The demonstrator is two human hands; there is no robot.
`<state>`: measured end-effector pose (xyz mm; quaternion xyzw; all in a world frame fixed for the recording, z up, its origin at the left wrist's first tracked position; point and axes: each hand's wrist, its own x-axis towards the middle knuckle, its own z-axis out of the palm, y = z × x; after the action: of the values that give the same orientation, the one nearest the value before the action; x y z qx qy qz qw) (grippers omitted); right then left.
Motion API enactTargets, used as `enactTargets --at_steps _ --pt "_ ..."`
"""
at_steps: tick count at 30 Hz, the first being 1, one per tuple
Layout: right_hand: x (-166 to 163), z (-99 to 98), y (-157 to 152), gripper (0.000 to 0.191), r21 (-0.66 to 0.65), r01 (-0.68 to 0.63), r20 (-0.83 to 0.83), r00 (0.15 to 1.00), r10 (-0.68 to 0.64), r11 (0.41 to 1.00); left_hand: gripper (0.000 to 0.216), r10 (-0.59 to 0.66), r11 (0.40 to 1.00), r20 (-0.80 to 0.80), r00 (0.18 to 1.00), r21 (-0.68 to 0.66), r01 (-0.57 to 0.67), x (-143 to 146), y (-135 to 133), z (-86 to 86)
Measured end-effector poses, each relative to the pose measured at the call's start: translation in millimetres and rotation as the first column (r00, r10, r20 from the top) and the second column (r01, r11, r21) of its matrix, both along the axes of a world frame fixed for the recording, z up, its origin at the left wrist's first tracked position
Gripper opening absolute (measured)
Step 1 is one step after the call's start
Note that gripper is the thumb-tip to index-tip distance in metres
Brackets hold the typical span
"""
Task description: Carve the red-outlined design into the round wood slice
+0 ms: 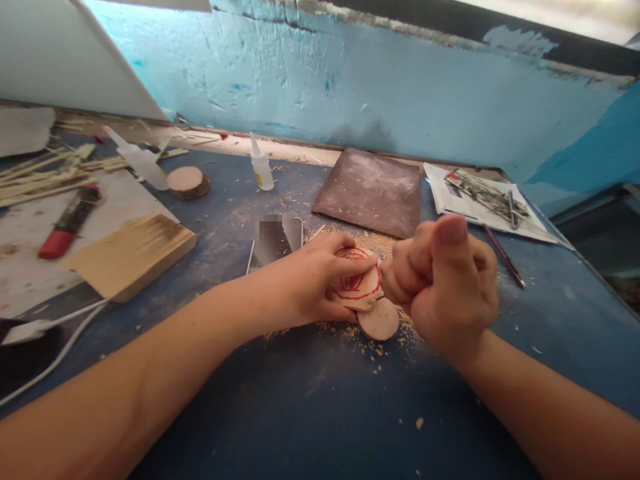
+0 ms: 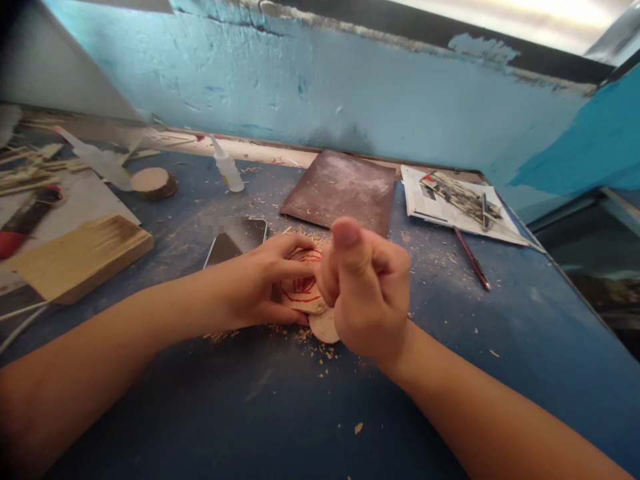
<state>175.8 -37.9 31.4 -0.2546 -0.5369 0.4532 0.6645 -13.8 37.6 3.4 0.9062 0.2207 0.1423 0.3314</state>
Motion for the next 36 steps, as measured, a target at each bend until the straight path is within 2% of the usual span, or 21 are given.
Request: enactTargets --at_steps 2,3,5,8,12,15,21,27,32,36 --pt "2.4 2.4 6.6 0.060 -0.067 0.011 -0.058 0.998 -0.015 0.998 0.054 -0.002 1.000 -0.007 1.000 0.015 0.002 -0.2 0.5 -0.8" --pt "5.7 3.7 10.6 0.061 -0.098 -0.029 -0.068 0.997 0.022 0.995 0.053 -0.004 1.000 -0.009 1.000 0.017 0.004 -0.4 0.6 -1.5" --pt "14.5 5.8 17.8 0.063 -0.143 -0.174 -0.071 0.984 0.165 0.974 0.054 -0.010 1.000 0.001 1.000 0.010 0.010 -1.2 0.7 -3.4" --pt "25.9 8.7 21.6 0.065 -0.172 -0.382 -0.052 0.924 0.379 0.908 0.058 -0.013 1.000 0.047 0.999 -0.001 0.013 -2.5 0.2 -5.4" --pt "27.5 15.1 11.0 0.064 -0.187 -0.436 0.009 0.895 0.446 0.880 0.058 -0.016 0.998 0.045 0.999 -0.057 0.019 -3.5 -0.7 -2.4" --pt "24.5 19.0 1.0 0.064 -0.198 -0.431 0.023 0.896 0.444 0.880 0.058 -0.014 0.997 0.031 0.999 -0.078 0.016 -3.5 -1.0 0.1" --pt "23.1 13.2 0.7 0.064 -0.156 -0.332 0.023 0.940 0.340 0.930 0.071 -0.008 0.999 0.060 0.998 -0.049 0.011 -3.5 -0.2 -5.5" --pt "8.1 7.0 5.5 0.065 -0.062 -0.252 0.045 0.966 0.255 0.966 0.058 -0.003 0.996 0.029 1.000 -0.084 0.005 -3.3 1.3 -1.6" --pt "1.3 4.3 18.5 0.069 -0.143 -0.224 0.021 0.973 0.229 0.964 0.038 -0.033 0.996 0.034 0.999 -0.076 0.035 -1.5 1.5 2.6" --pt "9.7 2.9 21.7 0.071 -0.221 -0.251 -0.011 0.967 0.255 0.942 0.045 -0.020 0.996 0.031 0.999 -0.081 0.023 -3.6 1.4 -3.7"
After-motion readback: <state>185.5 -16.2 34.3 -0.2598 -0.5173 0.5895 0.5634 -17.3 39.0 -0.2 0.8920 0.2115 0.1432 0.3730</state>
